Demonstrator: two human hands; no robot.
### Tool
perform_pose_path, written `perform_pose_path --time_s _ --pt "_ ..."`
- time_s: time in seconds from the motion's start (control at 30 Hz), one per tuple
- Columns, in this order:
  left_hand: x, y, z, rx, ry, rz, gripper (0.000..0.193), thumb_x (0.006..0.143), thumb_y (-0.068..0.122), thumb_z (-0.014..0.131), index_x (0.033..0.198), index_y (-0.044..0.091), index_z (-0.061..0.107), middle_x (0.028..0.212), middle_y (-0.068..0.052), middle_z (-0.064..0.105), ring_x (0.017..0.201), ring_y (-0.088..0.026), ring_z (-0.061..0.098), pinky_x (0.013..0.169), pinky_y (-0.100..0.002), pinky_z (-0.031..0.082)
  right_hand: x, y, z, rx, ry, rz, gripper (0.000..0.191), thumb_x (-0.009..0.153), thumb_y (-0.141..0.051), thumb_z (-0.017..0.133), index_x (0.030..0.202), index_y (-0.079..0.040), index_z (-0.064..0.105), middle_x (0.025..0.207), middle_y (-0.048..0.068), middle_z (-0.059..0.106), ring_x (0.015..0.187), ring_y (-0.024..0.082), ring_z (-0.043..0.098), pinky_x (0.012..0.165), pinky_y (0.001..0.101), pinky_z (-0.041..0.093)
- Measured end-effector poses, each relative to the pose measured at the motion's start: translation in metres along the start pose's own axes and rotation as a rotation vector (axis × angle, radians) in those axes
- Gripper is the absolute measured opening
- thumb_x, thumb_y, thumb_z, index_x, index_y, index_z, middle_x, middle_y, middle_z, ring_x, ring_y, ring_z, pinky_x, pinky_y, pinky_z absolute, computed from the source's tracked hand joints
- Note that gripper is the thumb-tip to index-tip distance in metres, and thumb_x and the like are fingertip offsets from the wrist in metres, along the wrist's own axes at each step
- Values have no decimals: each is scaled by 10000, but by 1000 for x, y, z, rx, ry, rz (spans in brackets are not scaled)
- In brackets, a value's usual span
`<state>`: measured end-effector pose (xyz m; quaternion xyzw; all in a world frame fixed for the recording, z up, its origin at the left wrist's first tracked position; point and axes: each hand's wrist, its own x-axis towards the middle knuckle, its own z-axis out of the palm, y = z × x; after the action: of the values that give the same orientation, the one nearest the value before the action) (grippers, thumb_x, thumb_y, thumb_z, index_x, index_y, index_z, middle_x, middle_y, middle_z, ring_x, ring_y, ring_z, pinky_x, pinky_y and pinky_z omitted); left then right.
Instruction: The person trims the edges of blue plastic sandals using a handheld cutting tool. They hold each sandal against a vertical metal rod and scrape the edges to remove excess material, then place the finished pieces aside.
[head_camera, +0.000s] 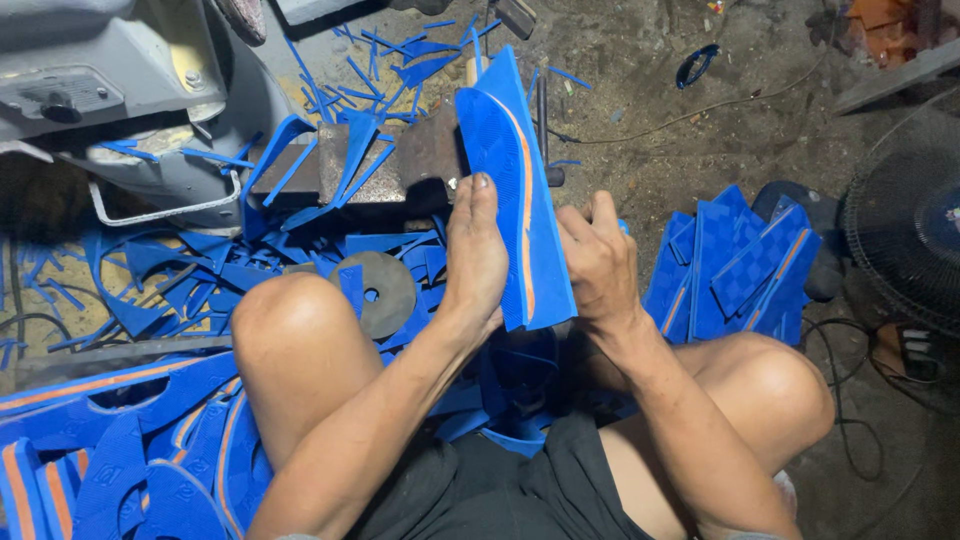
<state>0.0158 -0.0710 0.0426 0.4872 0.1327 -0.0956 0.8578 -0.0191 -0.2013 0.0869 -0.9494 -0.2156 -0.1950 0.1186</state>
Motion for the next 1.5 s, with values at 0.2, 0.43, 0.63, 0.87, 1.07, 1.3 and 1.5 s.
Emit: perform_pose_path --time_s 0.2,0.43,0.63,0.87,1.07,1.3,1.5 --pt "-8 -5 1 -72 -102 -87 561 1071 384 408 1484 6 437 1357 -131 608 1191 -179 600 1005 -315 503 2 11 3 -13 10 48 102 885 -144 690 900 -65 627 836 87 573 833 364 554 608 448 522" --pt "-11 -8 -4 -139 -139 -176 486 1075 370 407 1418 36 493 1197 -111 635 1016 -174 628 870 -338 547 2 17 10 27 -12 63 87 901 -148 692 924 -75 650 814 97 581 802 379 550 605 459 500" --pt "-21 -17 -16 -45 -155 -187 431 1078 368 410 1333 47 541 1160 -67 646 1015 -134 631 891 -309 549 6 30 20 150 -41 77 148 889 -198 733 936 -82 653 832 99 621 770 388 540 735 491 492" --pt "-10 -15 -36 -143 -208 -389 319 1061 333 435 1157 55 561 1004 -87 650 830 -174 666 750 -338 589 -1 31 28 80 -155 75 184 762 -96 750 887 -74 617 844 102 617 875 396 567 685 480 505" --pt "-5 -26 -35 120 -78 -330 426 1099 433 376 1054 50 558 810 -91 577 573 -160 553 488 -318 491 -4 21 34 62 -183 65 311 649 -61 777 901 -71 595 861 97 607 894 410 561 659 503 518" --pt "-7 -25 -36 335 -36 -384 496 1081 429 330 1167 24 604 953 -138 611 797 -261 581 668 -444 504 5 33 40 61 -216 105 269 681 -6 734 909 -60 602 842 117 607 883 431 552 727 515 511" --pt "-6 -20 -39 459 -62 -154 525 1055 412 359 1280 12 613 1246 -153 683 1151 -249 637 1002 -385 465 13 39 48 121 -118 52 349 703 2 679 1044 -67 668 830 119 616 817 420 539 841 530 517"
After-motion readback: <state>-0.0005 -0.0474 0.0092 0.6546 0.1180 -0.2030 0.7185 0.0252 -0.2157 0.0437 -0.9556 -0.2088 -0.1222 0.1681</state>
